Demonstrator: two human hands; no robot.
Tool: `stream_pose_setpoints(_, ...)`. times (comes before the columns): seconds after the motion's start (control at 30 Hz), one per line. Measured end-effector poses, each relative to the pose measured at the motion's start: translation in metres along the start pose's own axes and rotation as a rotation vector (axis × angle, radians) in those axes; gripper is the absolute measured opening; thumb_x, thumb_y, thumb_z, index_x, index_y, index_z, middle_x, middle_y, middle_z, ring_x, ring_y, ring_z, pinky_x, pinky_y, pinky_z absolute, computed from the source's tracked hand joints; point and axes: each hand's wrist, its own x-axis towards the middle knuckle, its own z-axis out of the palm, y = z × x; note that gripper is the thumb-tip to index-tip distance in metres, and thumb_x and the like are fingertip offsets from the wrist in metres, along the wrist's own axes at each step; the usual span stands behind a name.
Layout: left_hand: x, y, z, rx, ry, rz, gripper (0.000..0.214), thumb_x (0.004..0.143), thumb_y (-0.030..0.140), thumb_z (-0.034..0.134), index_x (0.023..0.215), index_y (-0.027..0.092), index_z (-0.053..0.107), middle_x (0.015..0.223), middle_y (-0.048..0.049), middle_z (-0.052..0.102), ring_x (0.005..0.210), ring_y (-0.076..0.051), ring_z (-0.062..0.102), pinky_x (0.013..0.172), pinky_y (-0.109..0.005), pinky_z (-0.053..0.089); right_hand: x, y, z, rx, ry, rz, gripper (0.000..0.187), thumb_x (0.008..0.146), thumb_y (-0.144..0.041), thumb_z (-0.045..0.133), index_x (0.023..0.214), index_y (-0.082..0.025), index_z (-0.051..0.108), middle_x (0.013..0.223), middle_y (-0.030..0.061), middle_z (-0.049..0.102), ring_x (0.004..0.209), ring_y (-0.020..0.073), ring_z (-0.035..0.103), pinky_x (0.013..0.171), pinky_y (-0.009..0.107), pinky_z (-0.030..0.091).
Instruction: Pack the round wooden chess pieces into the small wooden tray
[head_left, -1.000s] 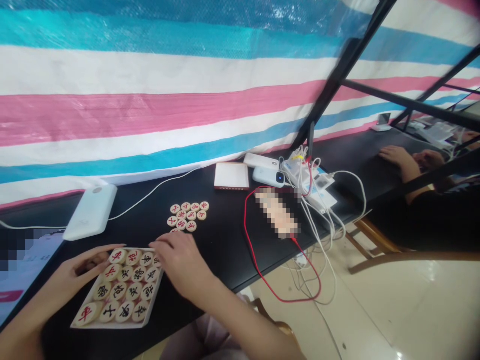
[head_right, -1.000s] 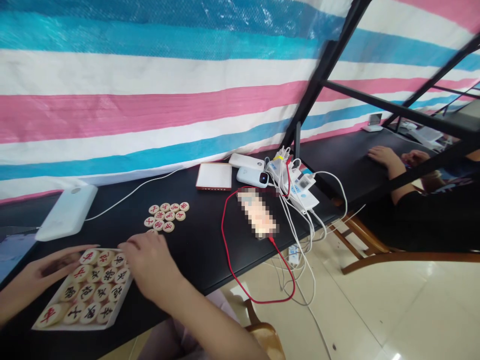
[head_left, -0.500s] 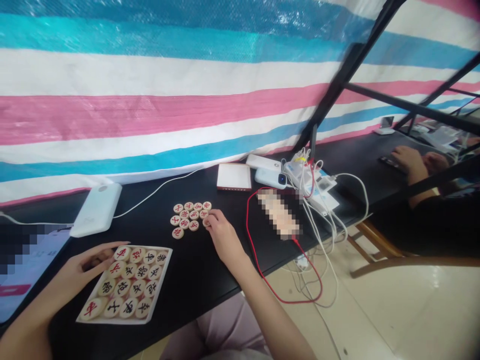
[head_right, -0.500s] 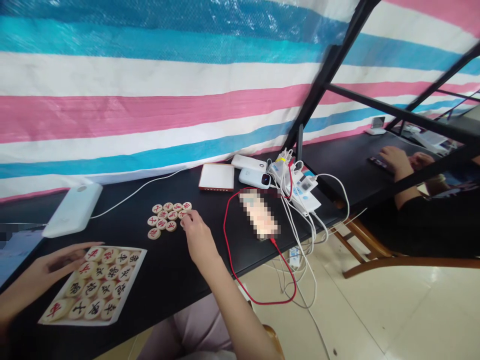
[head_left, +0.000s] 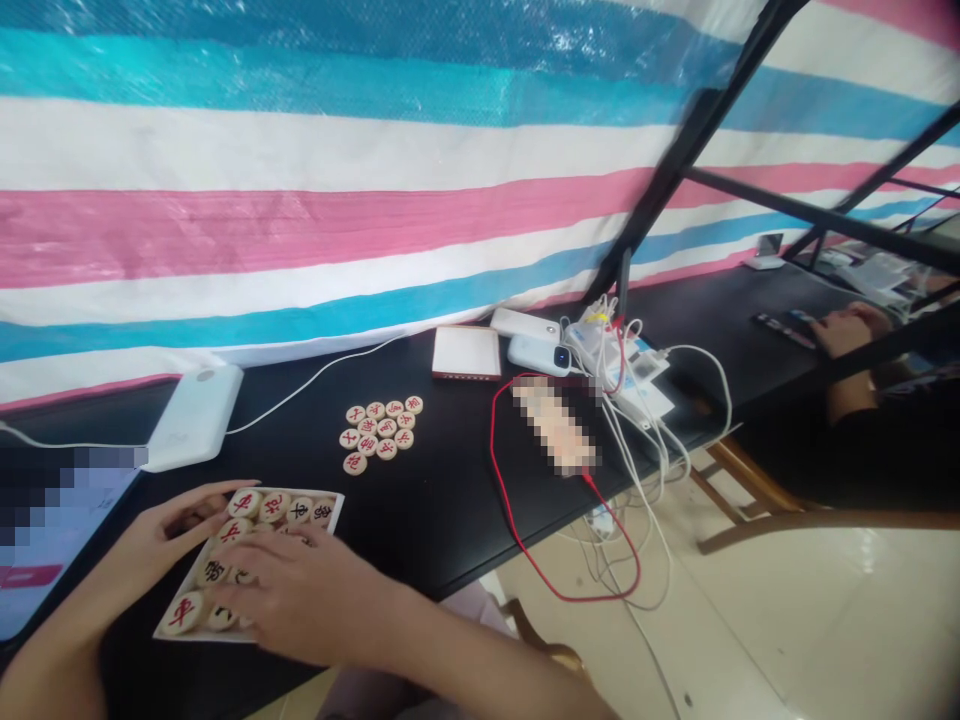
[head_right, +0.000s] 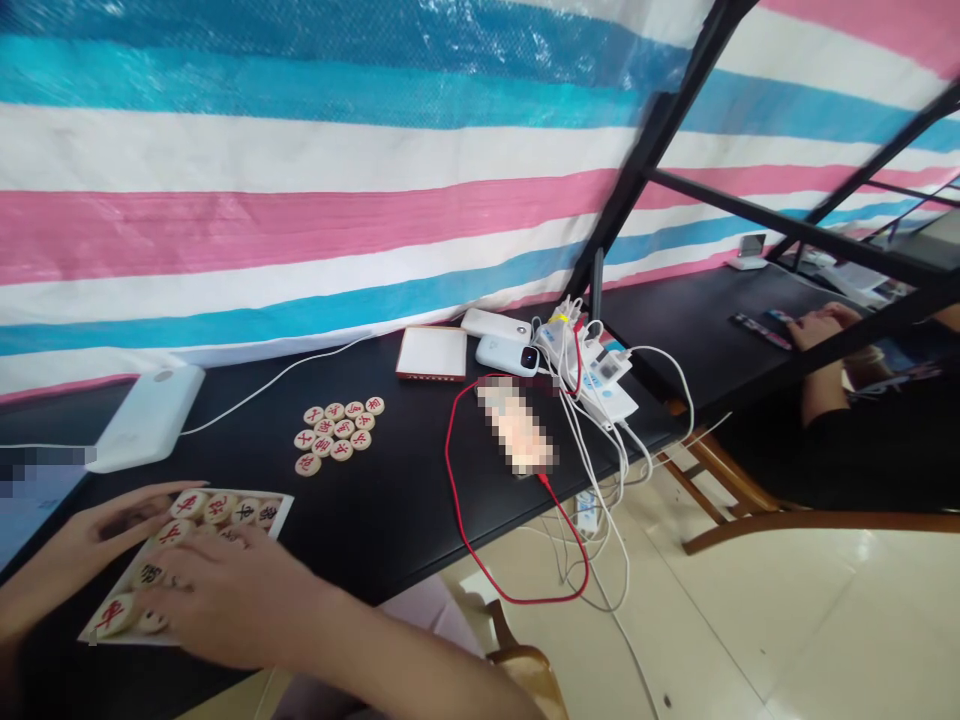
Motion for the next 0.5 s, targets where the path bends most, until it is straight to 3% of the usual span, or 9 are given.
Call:
stream_pose_setpoints(0.07, 0.001, -0.005, -0.001, -0.087, -0.088, -0.018, 0.070, 0.059, 0.062, 0.062, 0.110, 0.015, 0.062, 0.085, -0.0036, 0.070, 0.081, -0.022, 0.064, 0.074, -0.028, 0.053, 0.007, -0.008, 0.009, -0.017, -0.023, -0.019, 0.032, 0.096, -0.023, 0.031, 0.120, -0.019, 0.052, 0.128, 0.0017, 0.051, 0.117, 0.0156, 0.042, 0.103, 0.037, 0.032)
stream_pose_setpoints(0.23, 0.003, -0.010, -0.002, -0.112, -0.098, -0.006, 0.064, 0.064, 0.056, 0.063, 0.113, 0.014, 0.060, 0.088, -0.0032, 0.069, 0.084, -0.022, 0.063, 0.077, -0.029, 0.052, 0.013, -0.003, 0.014, -0.038, -0.054, -0.060, 0.030, 0.096, -0.025, 0.031, 0.109, -0.018, 0.057, 0.119, 0.0039, 0.057, 0.106, 0.0160, 0.050, 0.103, 0.040, 0.031)
stream_pose_setpoints(0.4, 0.006, -0.019, -0.002, -0.102, -0.095, 0.020, 0.060, 0.064, 0.052, 0.064, 0.111, 0.015, 0.061, 0.090, -0.0036, 0.069, 0.087, -0.024, 0.062, 0.076, -0.030, 0.052, 0.014, -0.006, 0.010, -0.078, -0.001, -0.067, 0.034, 0.097, -0.022, 0.028, 0.121, -0.022, 0.052, 0.127, 0.0013, 0.052, 0.108, 0.0140, 0.049, 0.103, 0.038, 0.033)
stream_pose_setpoints(0.5, 0.007, -0.022, -0.002, -0.098, -0.100, 0.033, 0.060, 0.067, 0.052, 0.062, 0.114, 0.015, 0.060, 0.085, -0.0027, 0.068, 0.090, -0.024, 0.062, 0.077, -0.029, 0.051, 0.020, -0.011, 0.018, -0.106, -0.003, -0.135, 0.034, 0.095, -0.016, 0.029, 0.115, -0.022, 0.057, 0.125, 0.0004, 0.055, 0.109, 0.0150, 0.049, 0.106, 0.043, 0.029)
